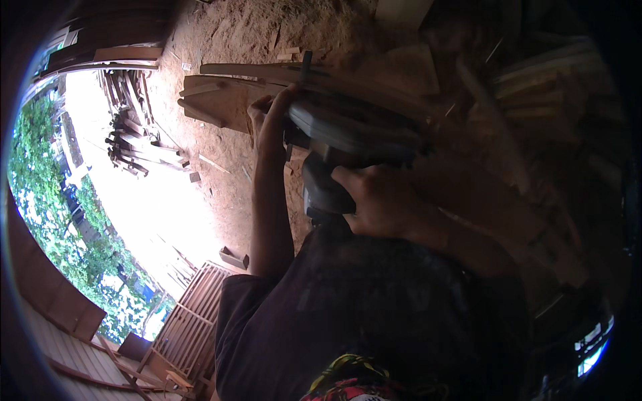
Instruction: The person uses a circular saw to cut a wooden plank into smaller pieces. They position the wood, make cuts, and handle the resulting pieces, repeating the process several times.
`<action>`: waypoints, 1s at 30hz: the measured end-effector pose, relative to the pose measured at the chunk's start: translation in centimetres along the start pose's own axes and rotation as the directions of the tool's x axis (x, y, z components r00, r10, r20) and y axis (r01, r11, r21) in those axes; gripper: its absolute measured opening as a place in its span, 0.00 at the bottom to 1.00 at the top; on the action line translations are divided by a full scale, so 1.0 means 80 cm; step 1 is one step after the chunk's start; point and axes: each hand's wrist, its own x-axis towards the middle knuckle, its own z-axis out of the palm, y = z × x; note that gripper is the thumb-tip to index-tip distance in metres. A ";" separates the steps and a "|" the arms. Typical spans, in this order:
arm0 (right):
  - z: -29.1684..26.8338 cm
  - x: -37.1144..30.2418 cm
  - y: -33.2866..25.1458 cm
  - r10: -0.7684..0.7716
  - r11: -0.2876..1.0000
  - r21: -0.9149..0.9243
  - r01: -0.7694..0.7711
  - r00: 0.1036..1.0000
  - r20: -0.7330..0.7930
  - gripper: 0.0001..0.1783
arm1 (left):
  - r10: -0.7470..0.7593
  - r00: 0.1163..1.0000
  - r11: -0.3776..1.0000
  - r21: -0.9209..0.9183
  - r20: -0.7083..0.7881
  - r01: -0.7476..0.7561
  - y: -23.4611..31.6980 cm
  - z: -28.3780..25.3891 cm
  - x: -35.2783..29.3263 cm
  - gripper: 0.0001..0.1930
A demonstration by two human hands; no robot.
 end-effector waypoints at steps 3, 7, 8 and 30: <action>-0.003 0.004 -0.001 -0.034 0.998 0.048 0.035 0.999 -0.022 0.22 | -0.028 1.000 0.997 0.067 -0.012 0.029 -0.007 -0.012 0.013 0.46; -0.007 0.009 -0.008 -0.011 0.999 0.038 0.011 1.000 -0.018 0.22 | -0.048 0.999 0.997 0.056 -0.010 0.048 0.007 -0.009 0.009 0.46; -0.007 0.010 -0.008 -0.010 0.999 0.039 0.010 1.000 -0.011 0.22 | -0.055 0.998 0.998 0.040 -0.016 0.056 0.011 -0.007 0.005 0.46; -0.006 0.029 -0.010 -0.013 0.995 0.096 0.005 0.996 0.083 0.21 | 0.142 0.988 0.986 0.083 0.060 -0.147 0.048 0.005 -0.013 0.20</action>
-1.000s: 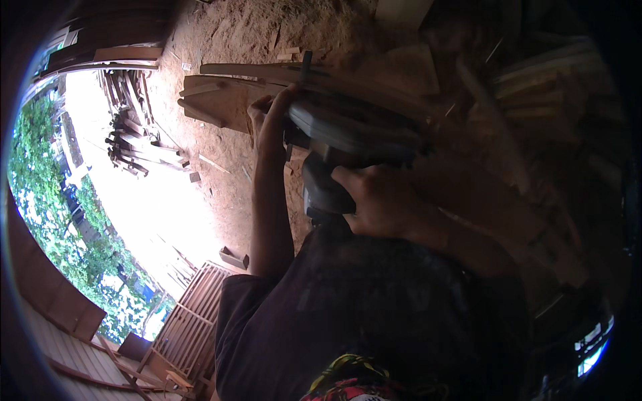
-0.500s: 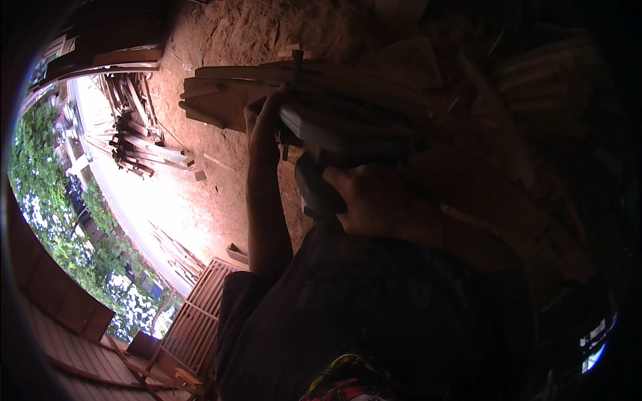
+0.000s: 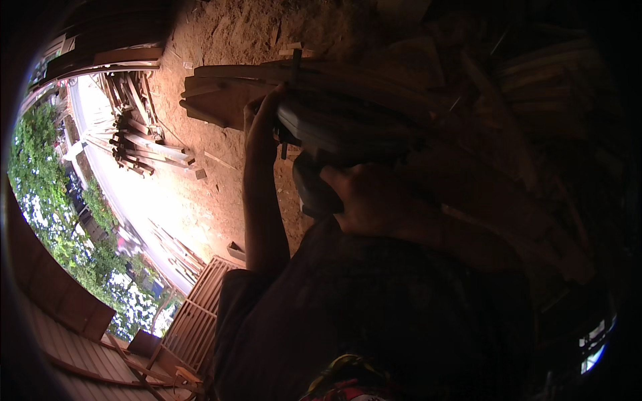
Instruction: The person uses a circular saw to cut a wooden plank into smaller pieces. They position the wood, make cuts, and handle the resulting pieces, repeating the process several times.
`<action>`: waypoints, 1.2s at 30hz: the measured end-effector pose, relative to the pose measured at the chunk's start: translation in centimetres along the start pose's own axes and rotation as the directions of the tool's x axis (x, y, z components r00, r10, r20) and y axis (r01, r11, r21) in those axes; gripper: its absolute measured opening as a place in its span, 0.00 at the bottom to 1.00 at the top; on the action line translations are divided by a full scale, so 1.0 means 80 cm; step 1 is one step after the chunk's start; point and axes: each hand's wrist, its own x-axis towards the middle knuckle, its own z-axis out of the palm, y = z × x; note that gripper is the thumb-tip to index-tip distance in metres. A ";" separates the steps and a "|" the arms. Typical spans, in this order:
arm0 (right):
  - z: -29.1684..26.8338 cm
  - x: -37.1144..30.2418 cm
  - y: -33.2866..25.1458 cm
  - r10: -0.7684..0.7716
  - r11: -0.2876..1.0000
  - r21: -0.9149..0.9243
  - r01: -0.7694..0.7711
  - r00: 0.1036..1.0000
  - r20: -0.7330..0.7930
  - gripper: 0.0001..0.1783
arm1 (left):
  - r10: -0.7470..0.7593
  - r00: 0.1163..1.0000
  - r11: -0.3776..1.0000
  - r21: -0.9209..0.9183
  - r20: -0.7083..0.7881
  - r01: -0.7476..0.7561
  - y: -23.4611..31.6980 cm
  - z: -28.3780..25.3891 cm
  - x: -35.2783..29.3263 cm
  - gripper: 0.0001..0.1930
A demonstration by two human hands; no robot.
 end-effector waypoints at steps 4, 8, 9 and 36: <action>0.002 0.002 0.001 -0.004 1.000 0.009 0.004 1.000 -0.006 0.21 | -0.062 0.998 0.998 0.004 0.000 0.062 0.002 -0.006 0.000 0.20; 0.002 0.004 0.000 -0.014 1.000 -0.002 0.014 1.000 -0.020 0.20 | -0.096 0.991 0.995 -0.003 -0.098 0.096 0.007 0.002 -0.001 0.20; 0.003 0.004 0.000 -0.019 1.000 -0.008 0.019 0.999 -0.027 0.20 | -0.094 0.992 0.996 -0.017 -0.082 0.093 0.010 0.002 -0.001 0.20; 0.012 0.021 -0.005 -0.049 0.999 -0.023 0.048 0.998 -0.033 0.19 | -0.105 0.994 0.994 0.031 -0.013 0.106 -0.026 -0.046 0.027 0.31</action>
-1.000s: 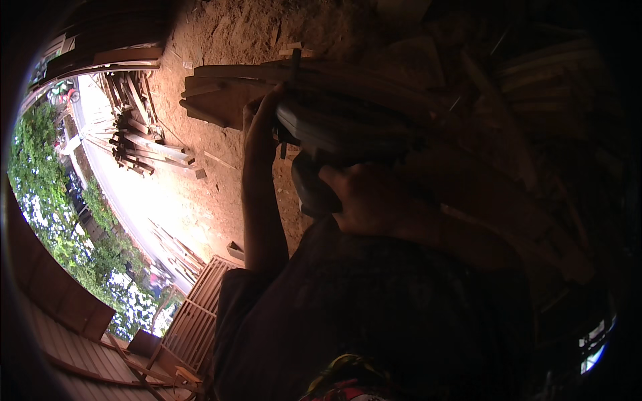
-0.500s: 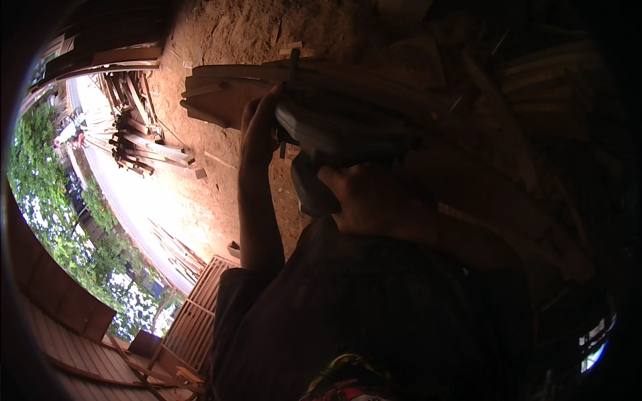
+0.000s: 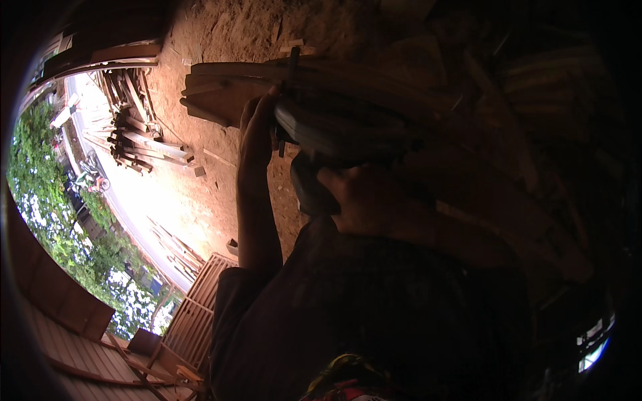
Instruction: The person uses a circular saw to cut a wooden plank into smaller pieces. They position the wood, make cuts, and handle the resulting pieces, repeating the process several times.
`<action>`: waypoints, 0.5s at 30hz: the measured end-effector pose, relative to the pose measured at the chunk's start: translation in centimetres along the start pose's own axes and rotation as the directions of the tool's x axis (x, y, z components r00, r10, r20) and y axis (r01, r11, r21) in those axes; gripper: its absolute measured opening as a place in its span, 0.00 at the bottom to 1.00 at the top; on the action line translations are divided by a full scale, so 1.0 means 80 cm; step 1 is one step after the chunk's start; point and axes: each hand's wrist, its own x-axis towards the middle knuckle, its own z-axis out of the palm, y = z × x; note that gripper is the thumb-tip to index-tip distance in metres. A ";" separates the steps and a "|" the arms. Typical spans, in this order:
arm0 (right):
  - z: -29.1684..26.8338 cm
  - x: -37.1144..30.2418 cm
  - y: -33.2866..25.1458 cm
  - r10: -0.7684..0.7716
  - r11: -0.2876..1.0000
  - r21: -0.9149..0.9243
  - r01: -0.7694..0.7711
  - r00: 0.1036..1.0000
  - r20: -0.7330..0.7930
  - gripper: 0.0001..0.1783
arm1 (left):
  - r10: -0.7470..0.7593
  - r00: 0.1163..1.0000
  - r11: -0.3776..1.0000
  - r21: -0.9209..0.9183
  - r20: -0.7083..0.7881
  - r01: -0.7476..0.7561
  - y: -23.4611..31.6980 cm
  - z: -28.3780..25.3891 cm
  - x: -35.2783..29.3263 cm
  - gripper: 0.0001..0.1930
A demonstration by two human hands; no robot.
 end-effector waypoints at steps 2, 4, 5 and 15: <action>0.001 0.001 0.001 -0.008 1.000 -0.001 0.008 1.000 -0.005 0.18 | 0.004 1.000 1.000 -0.019 0.010 -0.004 0.000 0.000 -0.001 0.31; 0.003 0.001 0.002 -0.012 1.000 0.001 0.012 1.000 -0.008 0.18 | 0.008 1.000 1.000 0.013 0.007 -0.008 0.001 -0.001 -0.002 0.31; 0.004 0.002 0.002 -0.013 1.000 0.003 0.013 1.000 -0.010 0.18 | 0.010 1.000 1.000 0.028 0.006 -0.010 0.002 -0.002 -0.002 0.31; 0.008 0.006 0.002 -0.025 0.999 -0.020 0.025 1.000 -0.018 0.18 | 0.018 0.993 1.000 -0.021 0.116 -0.015 -0.006 -0.018 0.000 0.29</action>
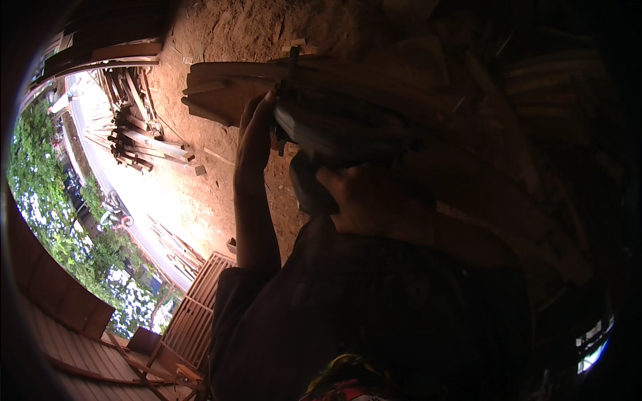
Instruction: The person uses a circular saw to cut a wooden plank into smaller pieces. They position the wood, make cuts, and handle the resulting pieces, repeating the process several times.
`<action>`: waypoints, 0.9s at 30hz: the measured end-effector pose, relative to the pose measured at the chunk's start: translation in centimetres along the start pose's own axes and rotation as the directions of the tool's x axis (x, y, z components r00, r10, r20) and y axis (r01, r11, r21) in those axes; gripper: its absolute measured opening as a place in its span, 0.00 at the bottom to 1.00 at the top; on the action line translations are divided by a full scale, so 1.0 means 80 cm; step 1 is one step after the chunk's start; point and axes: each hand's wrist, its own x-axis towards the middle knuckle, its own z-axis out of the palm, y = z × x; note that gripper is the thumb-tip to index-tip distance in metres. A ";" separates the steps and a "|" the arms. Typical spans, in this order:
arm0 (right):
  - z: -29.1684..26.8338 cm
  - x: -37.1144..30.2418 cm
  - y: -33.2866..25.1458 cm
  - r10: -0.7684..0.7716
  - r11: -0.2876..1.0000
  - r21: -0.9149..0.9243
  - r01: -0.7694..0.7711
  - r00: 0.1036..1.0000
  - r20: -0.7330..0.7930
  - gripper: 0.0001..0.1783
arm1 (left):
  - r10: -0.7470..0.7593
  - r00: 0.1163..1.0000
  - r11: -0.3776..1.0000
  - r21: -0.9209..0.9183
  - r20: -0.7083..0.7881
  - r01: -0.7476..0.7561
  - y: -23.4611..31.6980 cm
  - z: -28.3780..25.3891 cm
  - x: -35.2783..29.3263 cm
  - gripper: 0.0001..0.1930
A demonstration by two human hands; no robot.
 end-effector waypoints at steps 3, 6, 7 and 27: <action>0.001 0.002 -0.002 0.006 1.000 0.007 -0.006 1.000 0.001 0.18 | 0.011 1.000 1.000 0.014 0.023 -0.012 -0.004 -0.008 0.003 0.29; 0.006 0.003 0.001 -0.005 1.000 0.029 0.005 1.000 -0.017 0.18 | 0.006 0.999 1.000 -0.007 0.040 -0.005 -0.006 -0.012 0.003 0.27; 0.006 0.003 0.000 -0.002 0.999 0.033 0.002 1.000 -0.020 0.17 | 0.005 0.999 1.000 -0.027 0.043 -0.004 -0.008 -0.012 0.003 0.27; 0.003 0.028 -0.002 0.019 0.999 0.050 -0.020 1.000 0.024 0.17 | 0.186 0.968 0.979 0.057 0.168 -0.198 -0.018 -0.023 0.019 0.25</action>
